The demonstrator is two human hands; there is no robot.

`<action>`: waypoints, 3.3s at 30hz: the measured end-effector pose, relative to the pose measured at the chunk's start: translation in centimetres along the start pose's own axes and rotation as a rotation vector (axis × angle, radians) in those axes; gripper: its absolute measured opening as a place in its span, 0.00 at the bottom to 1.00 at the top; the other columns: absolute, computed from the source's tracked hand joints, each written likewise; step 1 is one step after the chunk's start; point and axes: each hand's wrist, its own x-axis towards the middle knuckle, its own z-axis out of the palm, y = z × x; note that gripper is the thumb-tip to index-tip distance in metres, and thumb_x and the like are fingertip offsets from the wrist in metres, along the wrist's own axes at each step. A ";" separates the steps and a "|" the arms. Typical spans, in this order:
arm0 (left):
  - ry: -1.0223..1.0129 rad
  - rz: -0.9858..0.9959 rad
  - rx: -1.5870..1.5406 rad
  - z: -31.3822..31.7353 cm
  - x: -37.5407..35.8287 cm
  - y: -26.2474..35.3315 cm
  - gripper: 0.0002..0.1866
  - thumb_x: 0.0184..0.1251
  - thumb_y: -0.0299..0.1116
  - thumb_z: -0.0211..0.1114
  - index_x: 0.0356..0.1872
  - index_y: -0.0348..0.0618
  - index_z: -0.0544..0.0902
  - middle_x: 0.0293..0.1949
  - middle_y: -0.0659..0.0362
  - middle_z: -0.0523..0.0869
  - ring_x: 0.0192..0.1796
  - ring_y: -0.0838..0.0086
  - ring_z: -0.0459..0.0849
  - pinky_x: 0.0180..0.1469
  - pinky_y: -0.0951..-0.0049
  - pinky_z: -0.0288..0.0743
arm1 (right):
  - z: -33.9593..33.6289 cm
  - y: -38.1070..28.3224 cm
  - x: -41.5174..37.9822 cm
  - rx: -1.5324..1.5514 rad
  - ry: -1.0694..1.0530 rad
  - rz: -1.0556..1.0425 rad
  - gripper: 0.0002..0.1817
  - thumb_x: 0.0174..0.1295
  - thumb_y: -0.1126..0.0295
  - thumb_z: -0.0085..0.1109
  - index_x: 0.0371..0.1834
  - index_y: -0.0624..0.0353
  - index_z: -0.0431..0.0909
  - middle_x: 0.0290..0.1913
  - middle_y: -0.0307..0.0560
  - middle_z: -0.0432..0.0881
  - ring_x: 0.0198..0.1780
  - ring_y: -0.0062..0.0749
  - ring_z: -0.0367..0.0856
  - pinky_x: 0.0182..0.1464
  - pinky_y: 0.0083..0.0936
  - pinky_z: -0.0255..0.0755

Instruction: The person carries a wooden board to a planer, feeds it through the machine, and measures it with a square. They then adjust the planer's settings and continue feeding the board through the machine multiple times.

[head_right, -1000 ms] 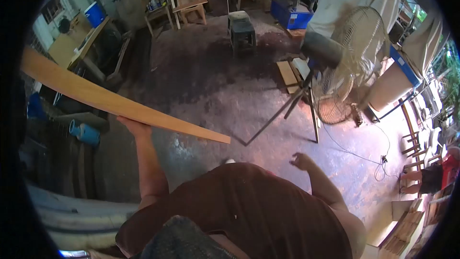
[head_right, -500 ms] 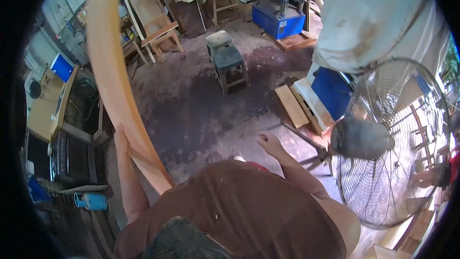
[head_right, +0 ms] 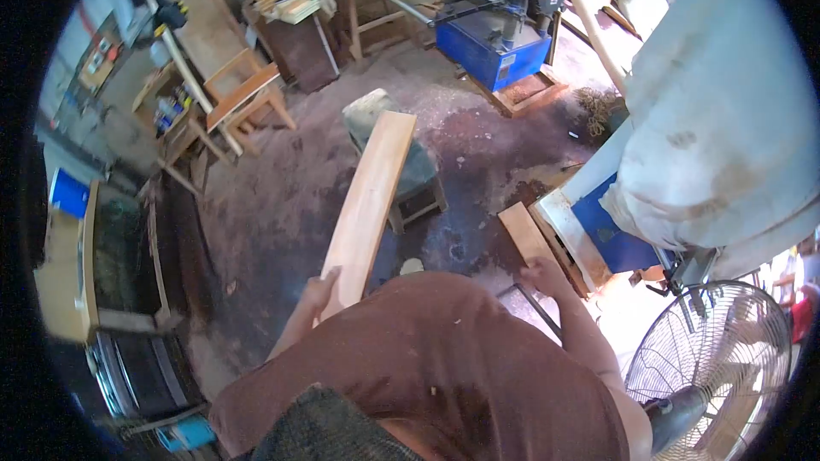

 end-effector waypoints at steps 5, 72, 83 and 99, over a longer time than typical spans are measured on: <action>-0.175 0.098 0.003 1.0 13.2 14.2 0.49 0.59 0.71 0.58 0.49 0.21 0.81 0.48 0.34 0.84 0.56 0.51 0.82 0.57 0.57 0.74 | -5.4 4.8 6.6 0.004 0.223 0.108 0.24 0.59 0.61 0.68 0.54 0.66 0.77 0.37 0.49 0.84 0.40 0.32 0.83 0.42 0.29 0.76; 0.220 1.035 0.597 13.7 80.7 108.9 0.51 0.44 0.53 0.78 0.70 0.45 0.64 0.63 0.43 0.70 0.67 0.49 0.66 0.68 0.42 0.57 | -73.5 -14.9 101.9 -0.256 0.319 0.233 0.15 0.57 0.73 0.60 0.49 0.62 0.79 0.45 0.58 0.83 0.46 0.39 0.84 0.43 0.33 0.79; 0.168 0.992 0.747 17.9 80.6 113.5 0.57 0.38 0.52 0.77 0.75 0.52 0.59 0.66 0.54 0.63 0.66 0.55 0.65 0.61 0.48 0.62 | -71.4 -10.8 101.0 1.008 0.698 0.203 0.22 0.61 0.80 0.54 0.60 0.61 0.70 0.50 0.50 0.81 0.45 0.30 0.81 0.45 0.29 0.76; 0.021 0.873 0.846 16.5 79.8 114.5 0.62 0.39 0.52 0.77 0.78 0.53 0.51 0.71 0.50 0.59 0.69 0.51 0.63 0.66 0.46 0.60 | -66.4 -21.2 94.0 -0.399 0.123 0.174 0.24 0.64 0.69 0.58 0.64 0.60 0.69 0.66 0.58 0.70 0.65 0.33 0.69 0.60 0.36 0.70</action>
